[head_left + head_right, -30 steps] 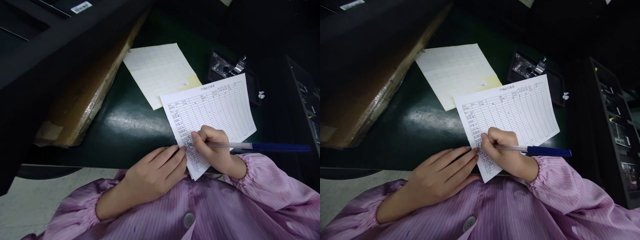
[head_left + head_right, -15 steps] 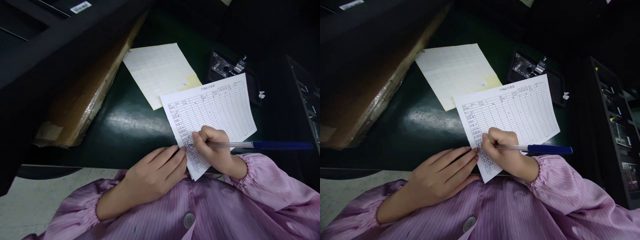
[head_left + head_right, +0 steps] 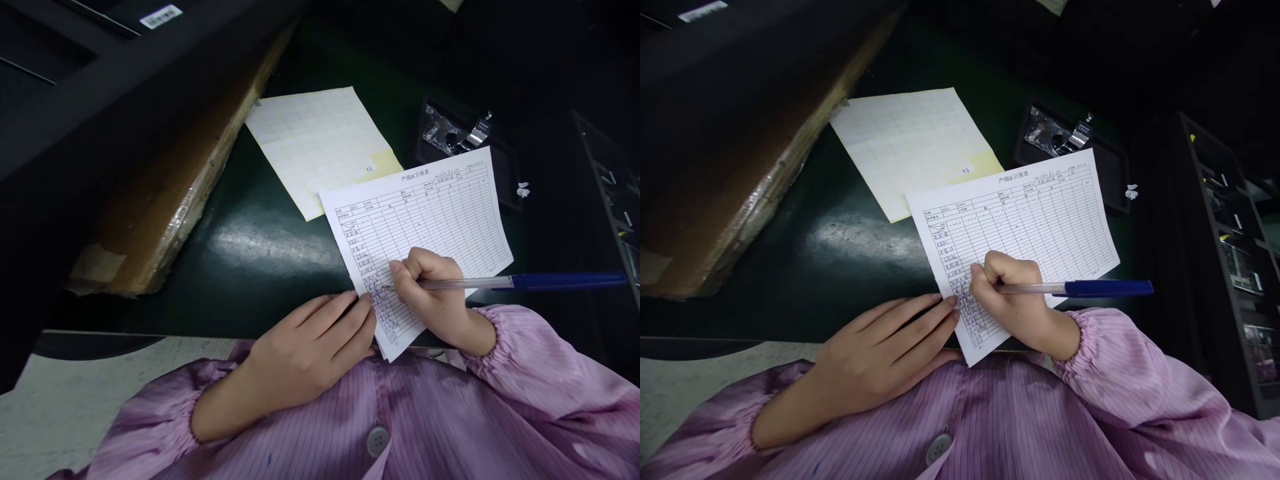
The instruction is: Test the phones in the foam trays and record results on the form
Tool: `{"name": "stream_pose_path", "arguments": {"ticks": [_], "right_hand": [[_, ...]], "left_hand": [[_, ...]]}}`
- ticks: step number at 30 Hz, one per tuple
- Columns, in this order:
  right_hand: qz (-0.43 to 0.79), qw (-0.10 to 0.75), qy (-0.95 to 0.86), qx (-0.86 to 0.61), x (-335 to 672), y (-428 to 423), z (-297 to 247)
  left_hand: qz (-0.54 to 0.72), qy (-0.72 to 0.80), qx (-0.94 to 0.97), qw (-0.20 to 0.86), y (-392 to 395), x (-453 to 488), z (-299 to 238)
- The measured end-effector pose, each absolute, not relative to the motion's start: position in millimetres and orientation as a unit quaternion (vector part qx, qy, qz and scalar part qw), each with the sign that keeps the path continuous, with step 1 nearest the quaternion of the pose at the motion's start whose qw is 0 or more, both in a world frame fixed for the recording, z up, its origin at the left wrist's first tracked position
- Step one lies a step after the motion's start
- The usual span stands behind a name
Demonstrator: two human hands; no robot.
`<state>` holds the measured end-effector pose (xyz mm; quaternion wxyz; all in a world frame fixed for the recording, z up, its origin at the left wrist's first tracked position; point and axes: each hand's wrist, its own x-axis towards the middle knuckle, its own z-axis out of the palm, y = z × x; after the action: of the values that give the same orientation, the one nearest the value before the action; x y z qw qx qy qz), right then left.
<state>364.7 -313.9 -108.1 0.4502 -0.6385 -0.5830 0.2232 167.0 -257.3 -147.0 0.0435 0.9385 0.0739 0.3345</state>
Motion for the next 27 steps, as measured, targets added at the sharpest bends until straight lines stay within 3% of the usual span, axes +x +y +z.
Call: {"name": "stream_pose_path", "arguments": {"ticks": [27], "right_hand": [[0.222,0.440,-0.591,-0.639,363.6,-313.1,-107.2]], "left_hand": [[0.315,0.086,0.943,0.065,-258.8,168.6,-142.6]]}}
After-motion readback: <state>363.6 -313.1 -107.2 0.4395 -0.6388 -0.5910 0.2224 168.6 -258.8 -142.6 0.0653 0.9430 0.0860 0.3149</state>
